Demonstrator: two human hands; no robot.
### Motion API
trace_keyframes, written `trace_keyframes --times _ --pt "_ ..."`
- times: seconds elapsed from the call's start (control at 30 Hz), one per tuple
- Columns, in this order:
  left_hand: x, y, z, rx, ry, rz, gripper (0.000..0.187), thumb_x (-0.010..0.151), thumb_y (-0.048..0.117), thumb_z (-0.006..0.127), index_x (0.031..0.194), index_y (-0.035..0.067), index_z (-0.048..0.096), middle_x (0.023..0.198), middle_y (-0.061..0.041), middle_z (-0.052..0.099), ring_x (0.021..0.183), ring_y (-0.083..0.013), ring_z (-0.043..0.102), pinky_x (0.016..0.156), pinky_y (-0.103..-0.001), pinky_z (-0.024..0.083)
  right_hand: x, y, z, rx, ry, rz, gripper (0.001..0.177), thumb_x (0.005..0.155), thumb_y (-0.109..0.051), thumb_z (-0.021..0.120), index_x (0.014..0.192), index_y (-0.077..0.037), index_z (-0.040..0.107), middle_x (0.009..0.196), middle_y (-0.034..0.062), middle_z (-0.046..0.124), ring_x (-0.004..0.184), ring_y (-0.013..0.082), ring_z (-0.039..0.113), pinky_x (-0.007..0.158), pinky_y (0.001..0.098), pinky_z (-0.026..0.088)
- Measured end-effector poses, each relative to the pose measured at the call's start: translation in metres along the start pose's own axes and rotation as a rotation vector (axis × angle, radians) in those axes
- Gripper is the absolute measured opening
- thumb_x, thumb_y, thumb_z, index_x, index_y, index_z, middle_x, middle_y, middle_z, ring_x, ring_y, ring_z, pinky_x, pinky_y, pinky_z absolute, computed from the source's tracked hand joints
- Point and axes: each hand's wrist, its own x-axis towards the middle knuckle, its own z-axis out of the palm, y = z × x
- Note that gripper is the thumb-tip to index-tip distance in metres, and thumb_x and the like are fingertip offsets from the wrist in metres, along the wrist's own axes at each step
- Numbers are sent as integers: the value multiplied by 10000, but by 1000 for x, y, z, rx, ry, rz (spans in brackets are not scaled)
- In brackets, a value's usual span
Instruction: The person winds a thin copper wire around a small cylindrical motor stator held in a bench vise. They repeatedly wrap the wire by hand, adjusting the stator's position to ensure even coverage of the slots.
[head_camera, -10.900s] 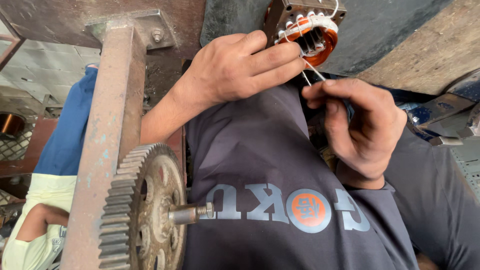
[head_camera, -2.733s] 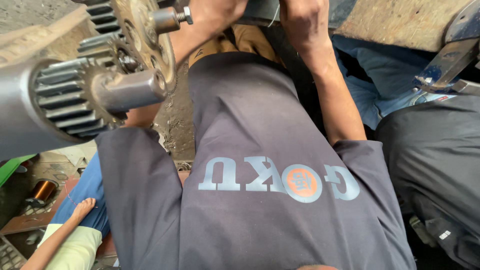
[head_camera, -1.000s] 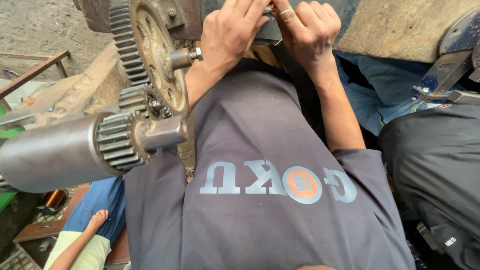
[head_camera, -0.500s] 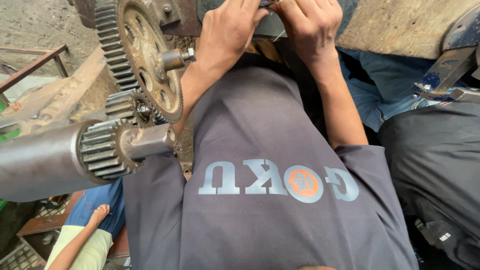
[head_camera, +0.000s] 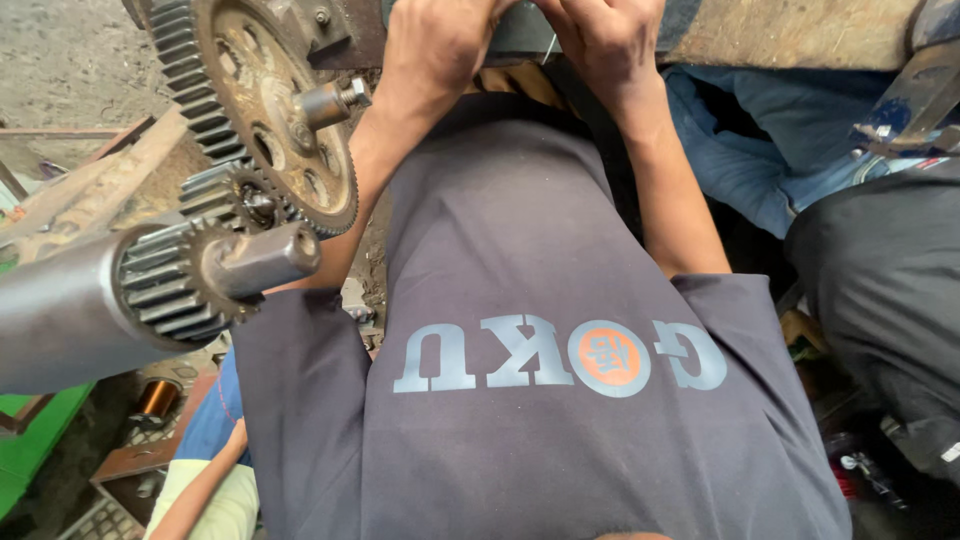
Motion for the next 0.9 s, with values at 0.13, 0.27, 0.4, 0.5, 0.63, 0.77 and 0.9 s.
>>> trace_keyframes --times 0.13,0.27,0.4,0.5,0.63,0.77,0.9 --pt "12 11 -1 -2 -20 -42 190 1060 201 757 1119 70 633 920 -107 668 787 -290 693 606 -406 541 -20 -11 11 363 164 386 279 1077 -213 768 940 -1 650 787 65 611 669 133 594 613 287 448" --pt "17 24 5 19 70 -36 246 1039 149 743 1224 65 605 1068 -92 657 846 -264 720 647 -361 575 -28 -1 38 877 311 757 261 1058 -199 774 935 7 670 801 -28 614 714 62 518 645 255 405" --pt "23 30 -2 7 69 -58 252 1044 119 726 1252 89 587 1200 -53 656 893 -228 740 699 -338 587 -17 14 45 1120 310 785 214 1053 -124 795 911 -3 690 830 -42 643 745 61 523 669 259 400" --pt "24 31 -6 -9 59 -60 263 1049 107 724 1270 97 581 1247 -28 657 912 -206 748 713 -322 592 -12 17 41 1106 288 832 236 1038 -115 810 857 -32 682 791 -64 614 710 42 499 650 249 380" --pt "23 32 -10 -3 57 -105 318 1039 117 732 1313 115 571 1254 -16 649 918 -212 743 733 -333 601 -2 8 37 1099 266 852 172 1041 -124 788 952 -1 707 843 -41 646 754 55 522 693 251 405" --pt "27 34 -10 -53 108 -143 384 1013 92 743 1362 102 585 1262 -37 649 925 -239 737 721 -341 600 5 -14 33 956 342 869 167 1104 -202 703 1106 -39 664 869 -26 577 789 73 488 734 251 412" --pt "26 32 -11 -134 152 -143 344 1016 68 756 1329 132 629 1238 5 662 964 -213 758 771 -329 620 2 -47 30 639 312 788 332 1125 -240 691 1376 -29 639 941 -17 504 835 78 449 725 240 406"
